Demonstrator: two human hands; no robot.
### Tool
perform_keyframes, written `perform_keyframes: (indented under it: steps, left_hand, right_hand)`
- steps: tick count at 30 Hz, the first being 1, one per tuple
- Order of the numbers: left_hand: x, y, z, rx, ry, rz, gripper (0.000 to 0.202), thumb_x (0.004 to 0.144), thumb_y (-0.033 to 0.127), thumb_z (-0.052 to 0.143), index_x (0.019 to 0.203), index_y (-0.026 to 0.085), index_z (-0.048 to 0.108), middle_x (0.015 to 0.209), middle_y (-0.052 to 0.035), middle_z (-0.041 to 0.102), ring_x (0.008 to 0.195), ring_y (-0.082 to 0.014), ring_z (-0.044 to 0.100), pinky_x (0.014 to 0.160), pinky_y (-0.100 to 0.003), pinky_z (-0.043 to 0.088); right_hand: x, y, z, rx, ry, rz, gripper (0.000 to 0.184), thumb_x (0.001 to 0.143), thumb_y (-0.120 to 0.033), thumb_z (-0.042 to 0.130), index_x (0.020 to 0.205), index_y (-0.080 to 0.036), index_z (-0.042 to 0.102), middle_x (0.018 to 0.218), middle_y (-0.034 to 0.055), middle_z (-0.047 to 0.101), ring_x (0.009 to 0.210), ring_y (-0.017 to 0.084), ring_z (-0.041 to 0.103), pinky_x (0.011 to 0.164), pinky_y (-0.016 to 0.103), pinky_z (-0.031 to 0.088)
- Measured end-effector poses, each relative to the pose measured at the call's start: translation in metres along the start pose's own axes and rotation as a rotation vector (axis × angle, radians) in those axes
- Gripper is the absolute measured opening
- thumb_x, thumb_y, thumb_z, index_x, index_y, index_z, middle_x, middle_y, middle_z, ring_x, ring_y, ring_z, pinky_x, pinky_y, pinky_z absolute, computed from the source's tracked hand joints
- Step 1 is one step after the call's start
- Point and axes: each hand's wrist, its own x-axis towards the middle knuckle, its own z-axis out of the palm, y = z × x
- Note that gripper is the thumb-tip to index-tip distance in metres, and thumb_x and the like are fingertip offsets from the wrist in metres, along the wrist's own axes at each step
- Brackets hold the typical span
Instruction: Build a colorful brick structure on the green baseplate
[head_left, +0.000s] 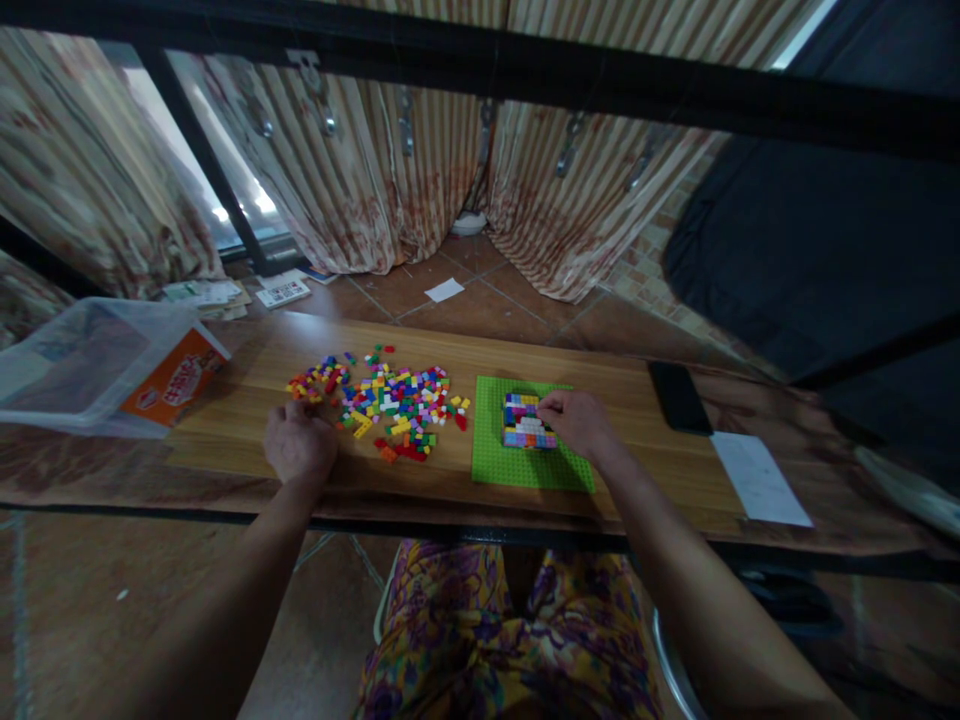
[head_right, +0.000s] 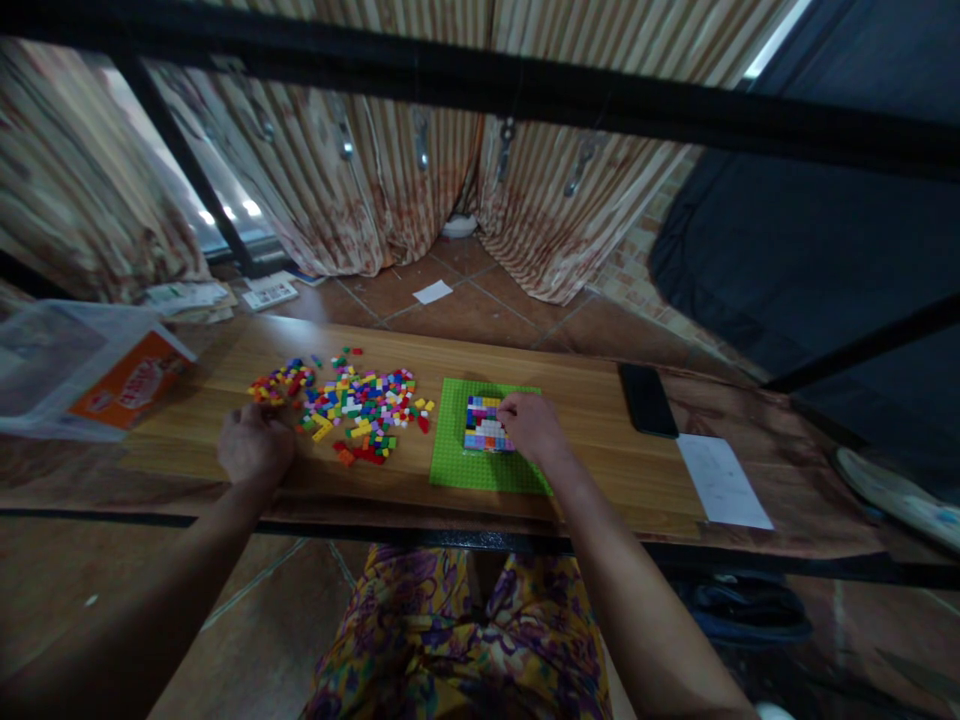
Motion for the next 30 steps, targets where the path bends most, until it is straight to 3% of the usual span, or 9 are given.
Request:
perform_keyframes:
  steps: [10,20,30]
  left_hand:
    - [0.0,-0.001,0.001,0.006,-0.011,-0.012,0.033,0.082,0.017,0.047,0.109,0.014,0.066,0.108,-0.0164,0.059,0.099,-0.0302,0.058,0.085,-0.041,0.047]
    - [0.0,0.001,0.0,-0.013,-0.002,-0.007,0.035,0.08,0.017,0.048,0.11,0.014,0.066,0.108,-0.0178,0.059,0.098,-0.0311,0.057,0.087,-0.044,0.047]
    - [0.001,-0.001,0.002,0.023,-0.001,-0.006,0.036,0.082,0.018,0.046,0.111,0.014,0.066,0.109,-0.0156,0.06,0.099,-0.0293,0.058,0.086,-0.04,0.047]
  right_hand:
    - [-0.007,0.009,0.001,0.03,0.202,0.094,0.019,0.084,-0.027,0.057,0.084,-0.02,0.074,0.084,0.0053,0.074,0.078,0.021,0.067,0.07,0.029,0.045]
    - [-0.008,0.011,0.014,0.076,0.203,0.084,0.014,0.08,-0.031,0.064,0.077,-0.021,0.072,0.08,0.0037,0.074,0.075,0.019,0.066,0.069,0.03,0.046]
    - [-0.006,0.017,0.018,0.172,0.157,0.08,0.014,0.079,-0.029,0.063,0.074,-0.02,0.072,0.073,0.0031,0.073,0.068,0.019,0.065,0.064,0.029,0.044]
